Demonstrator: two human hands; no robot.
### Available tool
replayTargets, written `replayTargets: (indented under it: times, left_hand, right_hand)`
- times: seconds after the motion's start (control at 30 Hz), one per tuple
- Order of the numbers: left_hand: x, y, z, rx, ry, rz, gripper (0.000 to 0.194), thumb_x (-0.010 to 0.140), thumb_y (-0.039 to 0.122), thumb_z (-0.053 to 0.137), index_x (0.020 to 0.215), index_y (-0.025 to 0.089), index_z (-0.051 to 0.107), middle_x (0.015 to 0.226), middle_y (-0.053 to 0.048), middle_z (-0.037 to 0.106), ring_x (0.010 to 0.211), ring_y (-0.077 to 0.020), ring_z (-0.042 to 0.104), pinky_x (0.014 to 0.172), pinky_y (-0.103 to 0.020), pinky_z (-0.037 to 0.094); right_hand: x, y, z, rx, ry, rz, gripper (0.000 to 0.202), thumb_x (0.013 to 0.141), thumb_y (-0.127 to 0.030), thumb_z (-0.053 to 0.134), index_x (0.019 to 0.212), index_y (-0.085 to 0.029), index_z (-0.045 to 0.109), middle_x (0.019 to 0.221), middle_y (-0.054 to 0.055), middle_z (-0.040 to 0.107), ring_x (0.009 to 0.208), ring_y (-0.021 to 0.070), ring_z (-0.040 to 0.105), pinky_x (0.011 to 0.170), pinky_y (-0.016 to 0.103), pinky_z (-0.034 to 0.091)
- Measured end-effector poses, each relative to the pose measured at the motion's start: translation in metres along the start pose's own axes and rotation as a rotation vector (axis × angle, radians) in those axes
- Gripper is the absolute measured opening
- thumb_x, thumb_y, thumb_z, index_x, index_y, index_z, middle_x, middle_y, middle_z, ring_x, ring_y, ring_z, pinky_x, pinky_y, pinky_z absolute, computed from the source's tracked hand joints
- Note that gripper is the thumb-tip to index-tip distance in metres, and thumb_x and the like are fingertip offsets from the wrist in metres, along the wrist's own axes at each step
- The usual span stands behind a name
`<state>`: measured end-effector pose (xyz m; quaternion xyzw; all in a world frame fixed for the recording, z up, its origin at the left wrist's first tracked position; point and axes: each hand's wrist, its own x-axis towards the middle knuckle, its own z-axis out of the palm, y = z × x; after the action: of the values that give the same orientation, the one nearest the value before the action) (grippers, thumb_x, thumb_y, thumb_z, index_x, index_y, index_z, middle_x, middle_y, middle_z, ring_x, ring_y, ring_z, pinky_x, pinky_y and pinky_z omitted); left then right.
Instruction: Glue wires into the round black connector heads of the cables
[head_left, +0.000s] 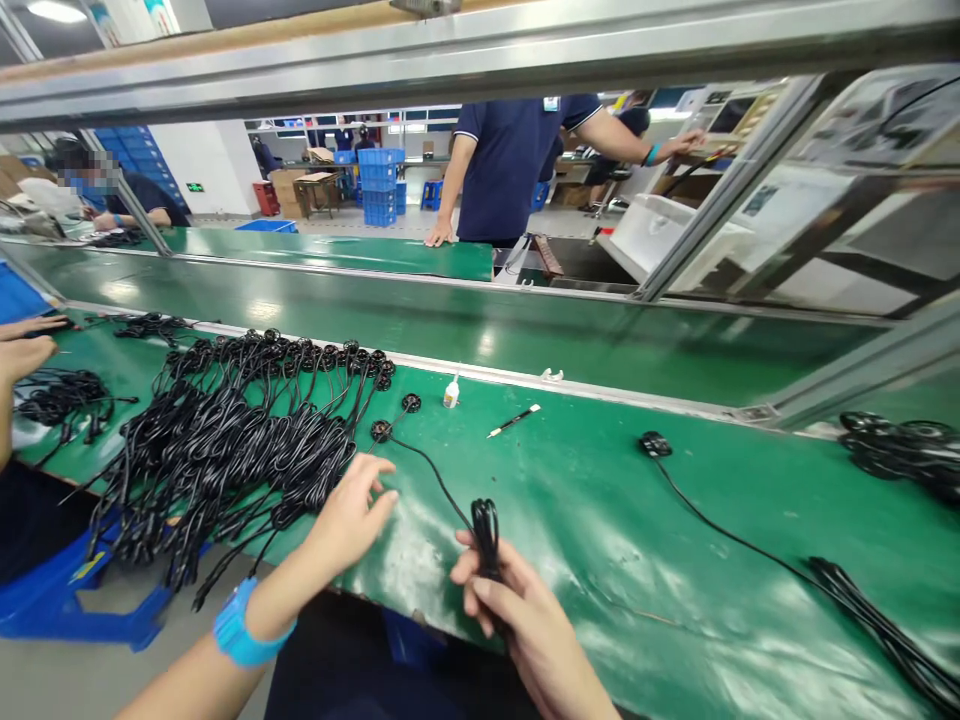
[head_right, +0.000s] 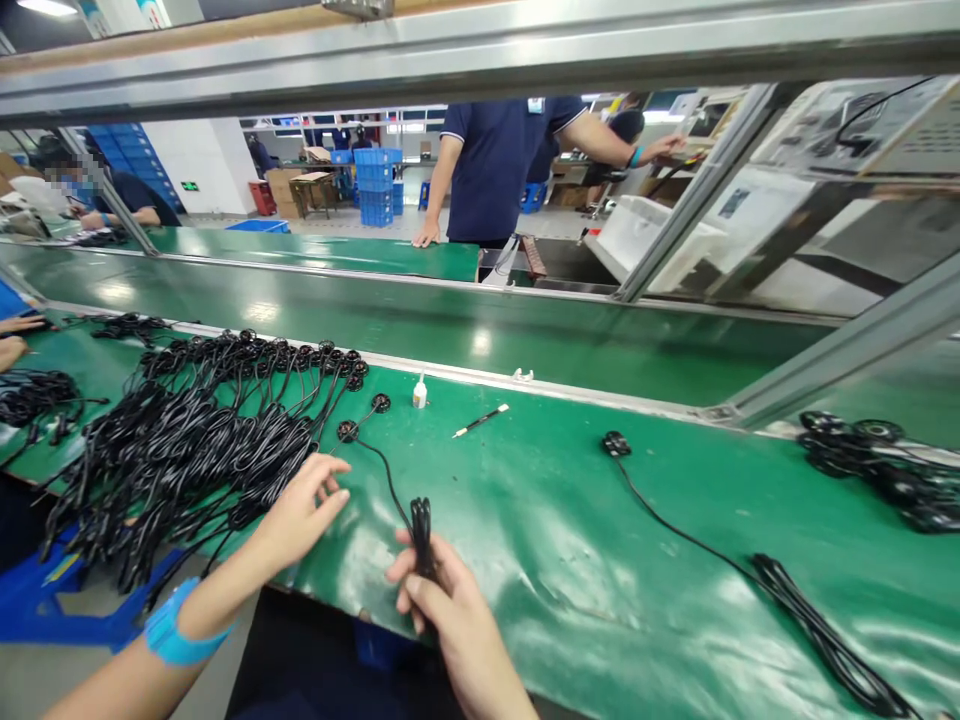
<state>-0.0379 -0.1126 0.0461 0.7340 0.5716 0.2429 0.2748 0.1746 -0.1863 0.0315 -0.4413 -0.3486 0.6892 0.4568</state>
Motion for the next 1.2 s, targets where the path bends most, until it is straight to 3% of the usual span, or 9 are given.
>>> replayTargets:
  times: [0.13,0.27,0.43,0.53,0.83,0.93,1.03,1.13,1.2]
  left_hand:
    - [0.034,-0.012,0.003,0.451,-0.029,-0.107,0.047,0.093,0.027,0.044,0.136,0.010,0.037,0.124,-0.021,0.058,0.108,-0.0266,0.062,0.091,-0.039,0.050]
    - [0.054,-0.003,0.008,0.562,-0.128,-0.155,0.046,0.094,0.028,0.044,0.135,0.008,0.040,0.095,-0.019,0.070,0.087,-0.0307,0.070,0.075,-0.038,0.053]
    - [0.069,0.003,0.017,0.637,-0.215,-0.150,0.052,0.091,0.043,0.050,0.130,0.009,0.045,0.093,-0.020,0.072,0.086,-0.0343,0.070,0.071,-0.039,0.052]
    - [0.080,0.004,0.027,0.649,-0.202,-0.130,0.051,0.091,0.052,0.044,0.120,0.011,0.052,0.091,-0.019,0.071,0.085,-0.0351,0.070,0.070,-0.040,0.052]
    - [0.098,0.003,0.042,0.534,-0.097,0.065,0.028,0.088,0.037,0.054,0.110,0.019,0.056,0.102,-0.011,0.064,0.094,-0.0298,0.065,0.077,-0.037,0.051]
    - [0.098,0.005,0.030,0.437,-0.029,0.120,0.030,0.089,0.029,0.050,0.116,0.017,0.051,0.109,-0.011,0.061,0.100,-0.0269,0.062,0.086,-0.037,0.050]
    - [0.093,0.010,0.019,0.346,0.001,0.192,0.033,0.088,0.023,0.049,0.119,0.015,0.047,0.116,-0.011,0.059,0.107,-0.0227,0.059,0.095,-0.034,0.047]
    - [0.085,0.016,0.017,0.248,-0.035,0.288,0.032,0.082,0.017,0.051,0.114,0.016,0.049,0.110,-0.009,0.061,0.103,-0.0206,0.059,0.094,-0.032,0.047]
    - [0.079,0.018,0.021,0.163,-0.071,0.368,0.031,0.078,0.013,0.049,0.109,0.016,0.050,0.104,-0.009,0.062,0.097,-0.0215,0.060,0.089,-0.034,0.049]
  right_hand:
    - [-0.006,-0.011,-0.013,0.026,-0.008,-0.044,0.041,0.076,-0.039,0.071,0.110,-0.018,0.064,0.077,0.002,0.059,0.053,0.0087,0.044,0.049,0.022,0.035]
    - [-0.011,-0.018,-0.023,0.091,0.079,-0.067,0.042,0.075,-0.040,0.074,0.109,-0.018,0.066,0.073,0.001,0.058,0.052,0.0075,0.042,0.047,0.021,0.033]
    - [-0.013,-0.029,-0.041,0.116,0.204,-0.099,0.043,0.073,-0.042,0.076,0.108,-0.019,0.066,0.073,0.000,0.057,0.050,0.0072,0.042,0.043,0.020,0.031]
    - [-0.014,-0.037,-0.053,0.021,0.152,-0.086,0.044,0.074,-0.046,0.074,0.107,-0.018,0.066,0.072,0.001,0.058,0.046,0.0064,0.038,0.041,0.021,0.028]
    - [-0.028,-0.083,-0.087,-0.574,-0.019,0.050,0.054,0.085,-0.052,0.059,0.127,-0.019,0.056,0.082,0.004,0.064,0.058,0.0107,0.048,0.050,0.022,0.038]
    - [-0.024,-0.101,-0.104,-0.852,0.054,0.003,0.053,0.086,-0.051,0.054,0.130,-0.021,0.055,0.098,0.007,0.068,0.079,0.0198,0.062,0.068,0.029,0.051]
    - [-0.011,-0.108,-0.116,-1.246,0.137,-0.066,0.048,0.088,-0.040,0.049,0.129,-0.017,0.058,0.121,0.013,0.064,0.109,0.0304,0.059,0.095,0.044,0.048]
    - [0.009,-0.106,-0.101,-1.545,0.174,-0.153,0.047,0.085,-0.029,0.049,0.128,-0.011,0.057,0.128,0.019,0.059,0.118,0.0348,0.054,0.102,0.054,0.041]
    - [0.026,-0.101,-0.077,-1.545,0.076,-0.283,0.049,0.087,-0.029,0.051,0.133,-0.012,0.052,0.135,0.018,0.054,0.125,0.0315,0.049,0.105,0.050,0.040]
